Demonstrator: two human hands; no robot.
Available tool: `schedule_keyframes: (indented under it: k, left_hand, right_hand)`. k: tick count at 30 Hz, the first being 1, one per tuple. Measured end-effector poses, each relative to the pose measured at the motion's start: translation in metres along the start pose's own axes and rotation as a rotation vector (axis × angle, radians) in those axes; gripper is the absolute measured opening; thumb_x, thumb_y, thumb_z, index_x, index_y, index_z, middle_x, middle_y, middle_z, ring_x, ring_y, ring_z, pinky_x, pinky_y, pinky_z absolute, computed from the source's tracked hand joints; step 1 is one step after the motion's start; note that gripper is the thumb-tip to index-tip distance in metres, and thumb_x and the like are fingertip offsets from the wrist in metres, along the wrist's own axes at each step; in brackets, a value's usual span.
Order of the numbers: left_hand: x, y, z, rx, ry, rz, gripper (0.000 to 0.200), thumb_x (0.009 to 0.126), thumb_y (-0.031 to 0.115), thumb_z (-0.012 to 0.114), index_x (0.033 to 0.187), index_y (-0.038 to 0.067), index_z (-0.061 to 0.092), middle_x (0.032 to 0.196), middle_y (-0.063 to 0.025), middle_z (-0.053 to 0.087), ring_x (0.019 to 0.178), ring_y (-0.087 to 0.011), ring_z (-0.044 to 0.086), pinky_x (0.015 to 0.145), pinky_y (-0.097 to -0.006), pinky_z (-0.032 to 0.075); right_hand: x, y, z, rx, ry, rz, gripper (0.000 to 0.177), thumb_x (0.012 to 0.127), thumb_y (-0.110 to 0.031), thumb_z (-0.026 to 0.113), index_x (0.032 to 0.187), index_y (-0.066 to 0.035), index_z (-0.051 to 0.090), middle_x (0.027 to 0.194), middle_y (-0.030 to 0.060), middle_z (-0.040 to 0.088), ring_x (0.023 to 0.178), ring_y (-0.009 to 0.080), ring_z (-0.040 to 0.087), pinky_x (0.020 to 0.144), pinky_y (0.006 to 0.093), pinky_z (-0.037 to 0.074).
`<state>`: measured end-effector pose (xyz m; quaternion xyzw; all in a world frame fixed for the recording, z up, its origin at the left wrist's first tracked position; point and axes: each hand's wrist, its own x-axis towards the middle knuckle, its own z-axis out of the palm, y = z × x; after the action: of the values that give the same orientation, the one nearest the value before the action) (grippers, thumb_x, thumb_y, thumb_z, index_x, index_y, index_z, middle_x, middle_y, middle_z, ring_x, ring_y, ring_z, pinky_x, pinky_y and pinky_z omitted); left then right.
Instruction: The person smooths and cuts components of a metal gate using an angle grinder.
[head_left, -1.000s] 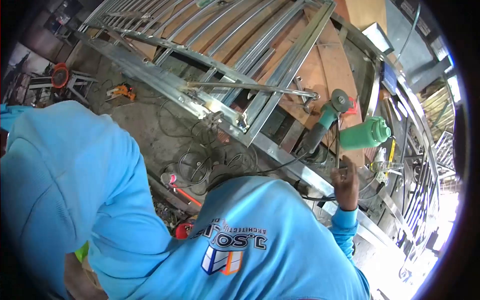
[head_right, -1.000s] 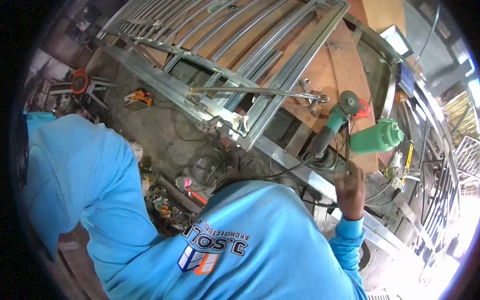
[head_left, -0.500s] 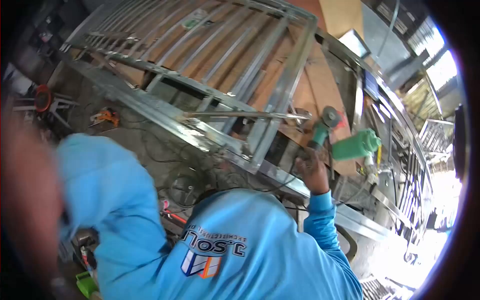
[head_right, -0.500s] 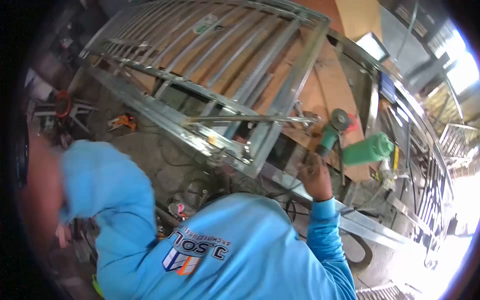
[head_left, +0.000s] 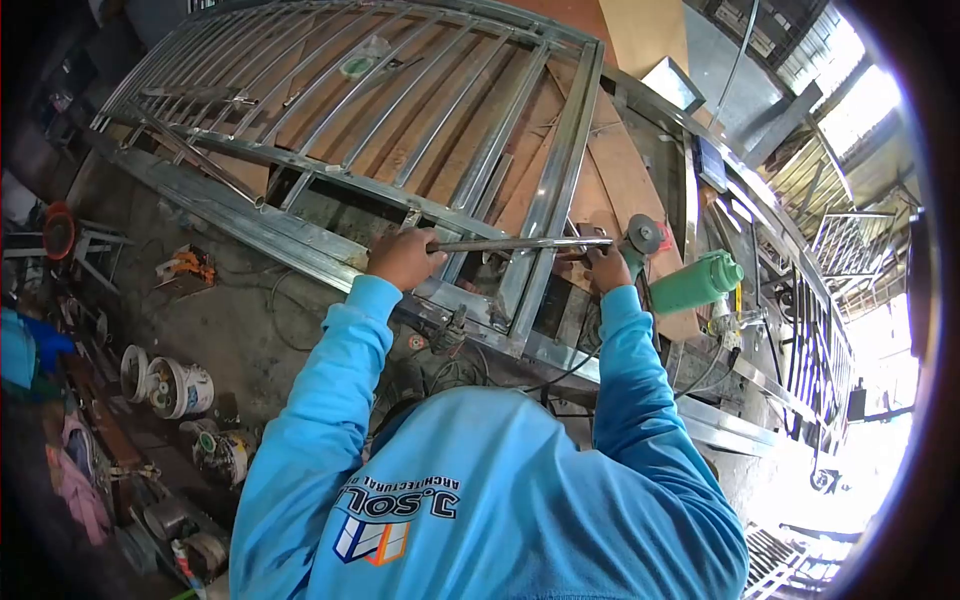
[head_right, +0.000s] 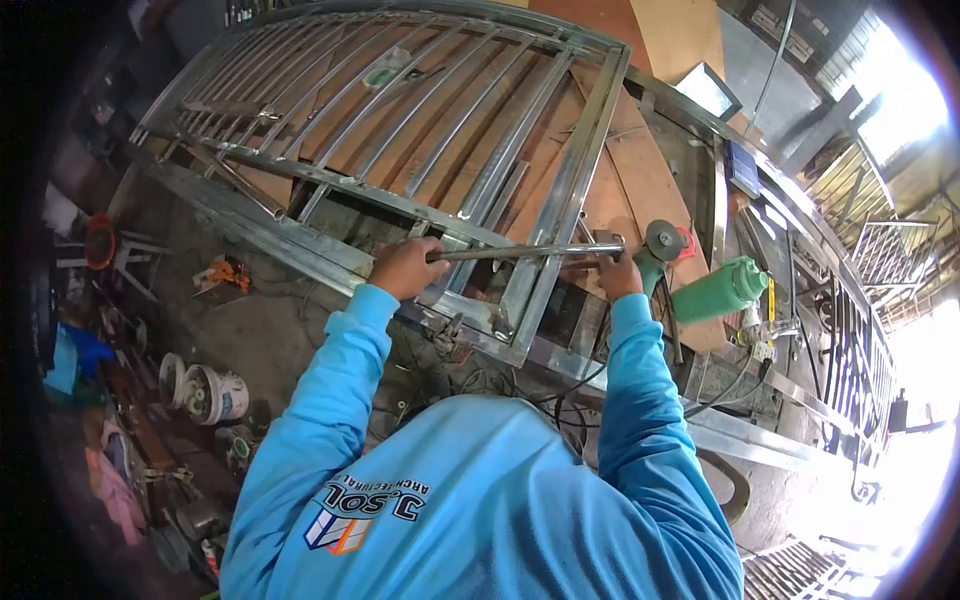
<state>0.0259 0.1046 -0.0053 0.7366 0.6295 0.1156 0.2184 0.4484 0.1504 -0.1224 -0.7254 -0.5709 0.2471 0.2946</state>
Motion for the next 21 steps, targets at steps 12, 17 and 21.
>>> schedule_keyframes:
  k: [12,17,21]
  left_hand:
    - [-0.027,0.012,0.029,0.081,0.267,-0.037,0.036,0.093,0.043,0.065,0.110,0.013,0.073,0.113,-0.0073,0.073,0.111,-0.0294,0.064,0.095,-0.0515,0.038]
    - [-0.019,0.038,0.029,0.142,0.207,-0.109,0.039,0.095,0.044,0.063,0.112,0.010,0.074,0.112,-0.0129,0.073,0.106,-0.0361,0.066,0.094,-0.0554,0.042]
    - [-0.015,0.041,0.039,-0.035,0.128,-0.106,0.039,0.095,0.047,0.061,0.107,0.012,0.073,0.102,-0.0184,0.074,0.099,-0.0408,0.068,0.086,-0.0541,0.050]
  right_hand:
    - [0.022,0.011,-0.002,-0.394,0.161,-0.569,0.032,0.088,-0.018,0.069,0.119,-0.010,0.068,0.120,0.0234,0.066,0.103,0.0387,0.068,0.086,0.0448,0.055]
    - [0.044,0.012,0.012,-0.017,0.081,-0.179,0.032,0.097,-0.029,0.063,0.115,-0.003,0.066,0.110,0.0226,0.071,0.103,0.0407,0.067,0.086,0.0453,0.053]
    - [0.035,0.007,-0.022,-0.014,0.110,-0.173,0.035,0.098,-0.032,0.065,0.119,-0.004,0.065,0.110,0.0204,0.072,0.101,0.0392,0.068,0.087,0.0455,0.052]
